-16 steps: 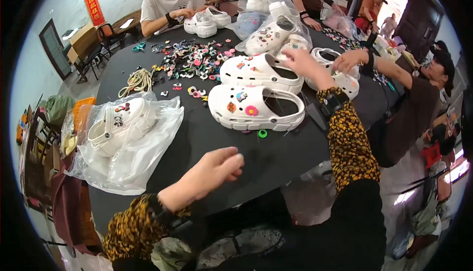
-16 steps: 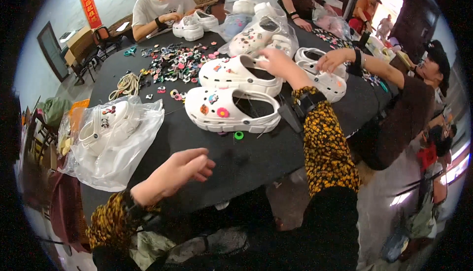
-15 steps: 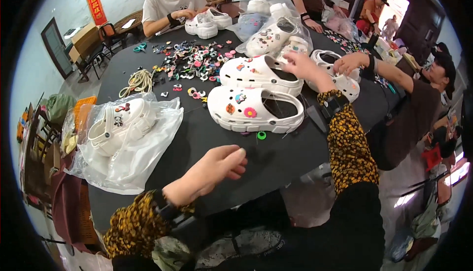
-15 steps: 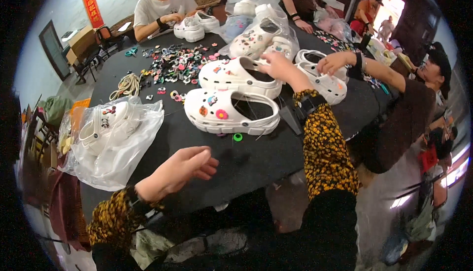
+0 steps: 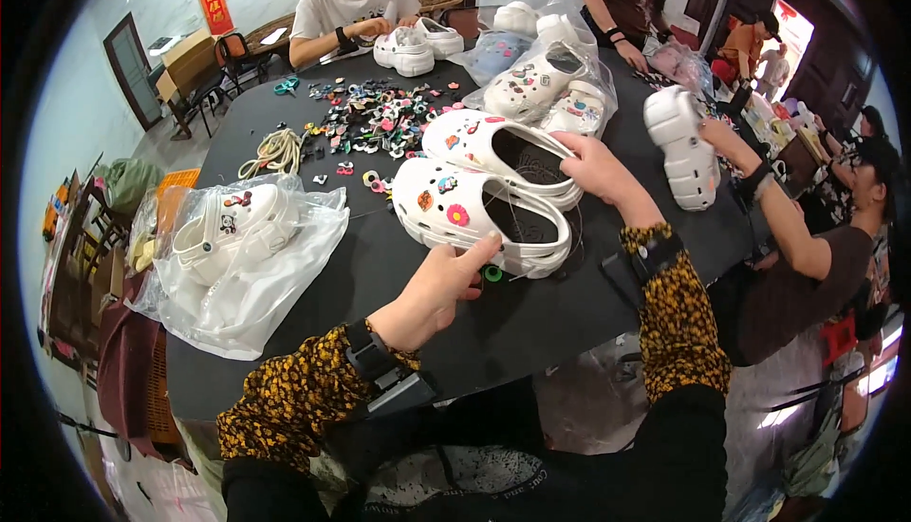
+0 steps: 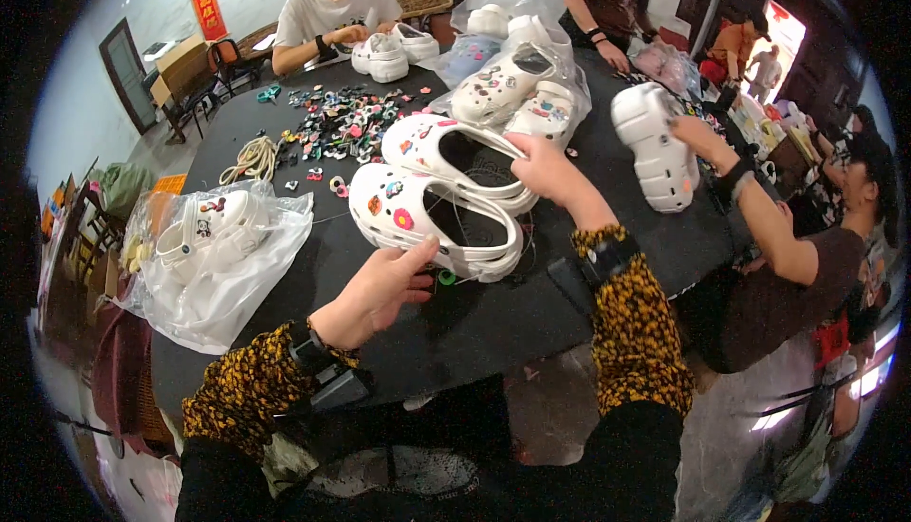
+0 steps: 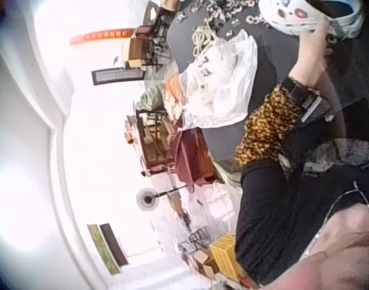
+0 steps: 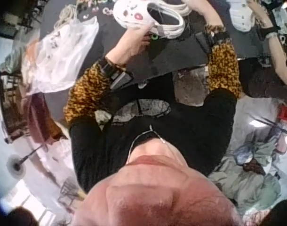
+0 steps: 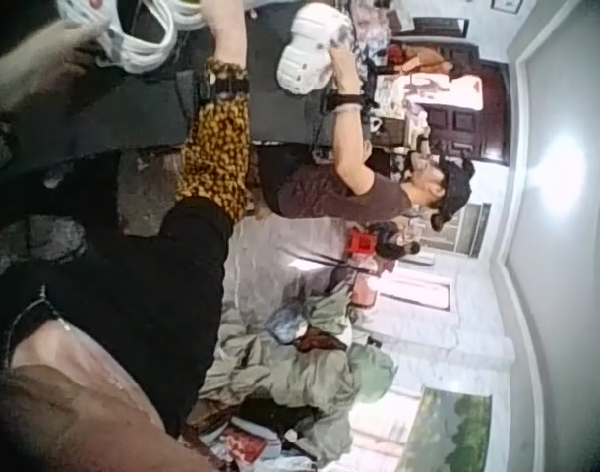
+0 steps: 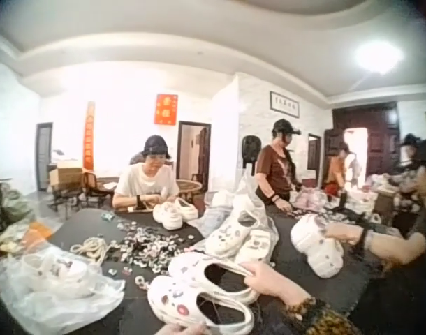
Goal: Attaching decorative charms and packaging clogs in a manufacturing or assembly setting.
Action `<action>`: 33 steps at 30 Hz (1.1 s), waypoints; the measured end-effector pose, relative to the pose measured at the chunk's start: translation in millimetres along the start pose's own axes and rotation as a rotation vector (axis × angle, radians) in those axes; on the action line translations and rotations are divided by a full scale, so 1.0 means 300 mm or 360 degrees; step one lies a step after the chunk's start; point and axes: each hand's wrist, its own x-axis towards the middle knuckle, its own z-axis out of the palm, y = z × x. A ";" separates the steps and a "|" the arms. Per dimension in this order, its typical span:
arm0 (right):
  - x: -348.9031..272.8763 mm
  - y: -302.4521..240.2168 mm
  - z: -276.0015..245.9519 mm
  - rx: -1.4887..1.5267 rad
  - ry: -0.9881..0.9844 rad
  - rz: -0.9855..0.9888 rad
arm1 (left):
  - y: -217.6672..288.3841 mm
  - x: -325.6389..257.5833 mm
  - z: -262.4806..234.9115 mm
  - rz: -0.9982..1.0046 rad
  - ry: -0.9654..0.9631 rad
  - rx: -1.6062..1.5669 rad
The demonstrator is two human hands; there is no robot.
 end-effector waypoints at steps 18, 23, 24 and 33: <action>-0.387 -0.282 0.419 0.0600 0.0770 -0.0164 | 0.083 -0.197 -0.238 0.1163 0.0719 0.0349; -0.529 -0.409 0.597 0.0551 0.0605 -0.0289 | 0.134 -0.311 -0.431 0.1083 0.0850 0.0825; -0.564 -0.436 0.631 0.0618 0.0487 -0.0279 | 0.161 -0.330 -0.477 0.1000 0.0806 0.0809; -0.561 -0.480 0.747 0.0797 -0.0373 -0.0376 | 0.092 -0.392 -0.695 0.1300 0.1001 0.2297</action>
